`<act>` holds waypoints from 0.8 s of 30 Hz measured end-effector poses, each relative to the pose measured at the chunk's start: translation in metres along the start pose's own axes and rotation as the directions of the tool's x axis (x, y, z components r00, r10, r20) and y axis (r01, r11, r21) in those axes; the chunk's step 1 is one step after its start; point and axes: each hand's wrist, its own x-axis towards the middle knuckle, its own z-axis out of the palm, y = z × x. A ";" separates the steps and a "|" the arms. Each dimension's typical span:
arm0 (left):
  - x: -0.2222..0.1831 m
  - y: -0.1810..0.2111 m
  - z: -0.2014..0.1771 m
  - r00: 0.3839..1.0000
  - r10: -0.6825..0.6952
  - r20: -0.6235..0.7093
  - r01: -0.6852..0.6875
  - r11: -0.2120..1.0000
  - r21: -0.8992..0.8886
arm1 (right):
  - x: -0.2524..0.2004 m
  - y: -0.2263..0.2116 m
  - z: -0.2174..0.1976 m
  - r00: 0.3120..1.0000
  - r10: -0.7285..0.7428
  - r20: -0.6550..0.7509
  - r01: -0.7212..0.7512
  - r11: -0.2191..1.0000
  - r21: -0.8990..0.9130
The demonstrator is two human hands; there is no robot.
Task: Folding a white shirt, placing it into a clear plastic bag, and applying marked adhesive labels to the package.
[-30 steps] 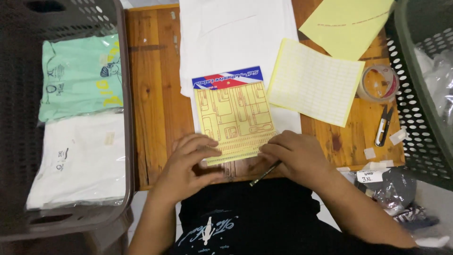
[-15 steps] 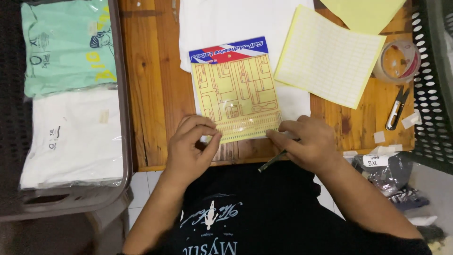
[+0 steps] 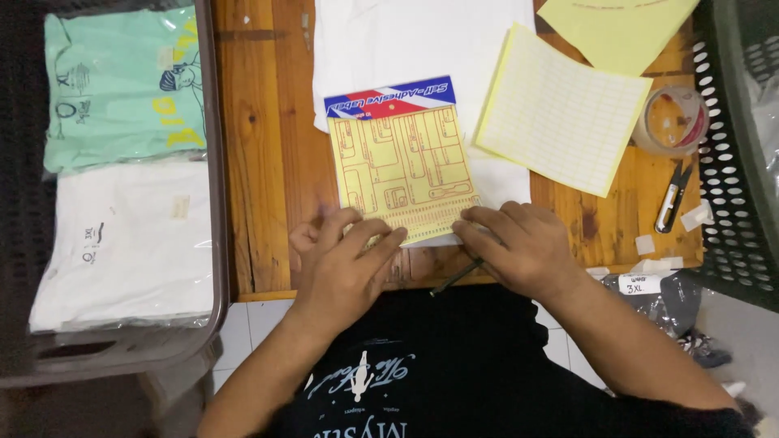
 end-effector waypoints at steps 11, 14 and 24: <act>0.027 0.003 -0.002 0.988 0.070 -0.140 -0.076 0.996 -0.039 | -0.003 0.002 -0.006 0.975 0.049 0.218 -0.025 0.993 -0.114; 0.035 0.005 0.004 0.970 0.039 -0.239 -0.056 0.996 -0.065 | -0.006 0.023 -0.011 0.944 0.097 0.315 -0.087 0.995 -0.048; 0.046 -0.033 0.048 0.932 -0.255 -0.259 0.180 0.943 -0.281 | 0.033 0.137 -0.045 0.260 0.947 -0.190 -0.705 0.321 0.633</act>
